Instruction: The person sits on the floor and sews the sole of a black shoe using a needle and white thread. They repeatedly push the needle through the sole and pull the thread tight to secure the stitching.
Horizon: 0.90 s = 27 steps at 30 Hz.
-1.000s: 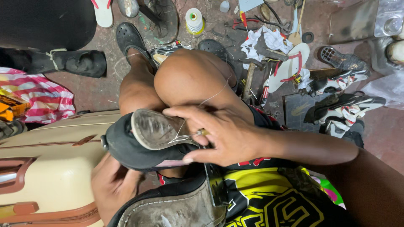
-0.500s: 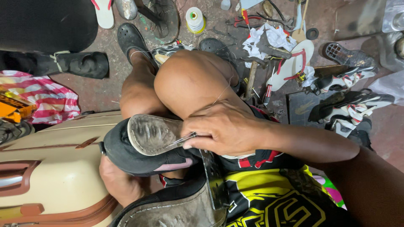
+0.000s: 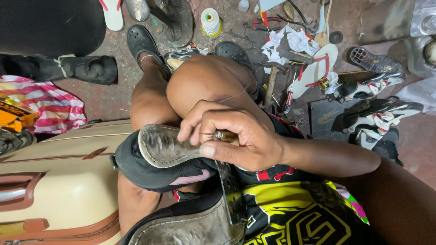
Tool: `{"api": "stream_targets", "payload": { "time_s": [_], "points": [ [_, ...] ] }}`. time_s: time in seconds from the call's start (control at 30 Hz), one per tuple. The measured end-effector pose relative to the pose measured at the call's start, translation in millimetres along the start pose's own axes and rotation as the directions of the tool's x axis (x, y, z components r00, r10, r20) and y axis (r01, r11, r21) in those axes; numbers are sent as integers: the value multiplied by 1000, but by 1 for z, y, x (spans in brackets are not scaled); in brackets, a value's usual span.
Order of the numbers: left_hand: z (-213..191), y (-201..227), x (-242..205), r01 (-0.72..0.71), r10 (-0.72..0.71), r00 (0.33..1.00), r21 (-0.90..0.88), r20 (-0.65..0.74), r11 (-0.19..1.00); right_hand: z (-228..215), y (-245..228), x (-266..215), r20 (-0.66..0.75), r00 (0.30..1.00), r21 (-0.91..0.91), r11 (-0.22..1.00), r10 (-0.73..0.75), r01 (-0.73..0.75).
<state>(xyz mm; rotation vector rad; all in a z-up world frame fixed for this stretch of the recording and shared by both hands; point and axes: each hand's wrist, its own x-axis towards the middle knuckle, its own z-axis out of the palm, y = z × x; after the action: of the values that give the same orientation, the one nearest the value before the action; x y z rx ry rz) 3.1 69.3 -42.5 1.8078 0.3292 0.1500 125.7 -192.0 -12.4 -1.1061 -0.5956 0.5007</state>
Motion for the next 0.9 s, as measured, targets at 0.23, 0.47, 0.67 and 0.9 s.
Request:
{"api": "stream_targets", "payload": {
  "time_s": [0.23, 0.47, 0.67, 0.9],
  "points": [
    [4, -10, 3, 75, -67, 994, -85, 87, 994, 29, 11, -1, -1, 991, 342, 931, 137, -129],
    [22, -31, 11, 138, -101, 977, -191, 189, 972, 38, 17, 23, -56, 992, 59, 992, 114, -111],
    [24, -41, 17, 164, -127, 968, -164, 217, 973, 42, 21, 50, -130, 962, -147, 954, 242, -260],
    [22, -103, 9, -16, 162, 957, -516, 240, 856, 38, 30, 57, -65, 990, 1, 992, 126, -126]
  ]
}}
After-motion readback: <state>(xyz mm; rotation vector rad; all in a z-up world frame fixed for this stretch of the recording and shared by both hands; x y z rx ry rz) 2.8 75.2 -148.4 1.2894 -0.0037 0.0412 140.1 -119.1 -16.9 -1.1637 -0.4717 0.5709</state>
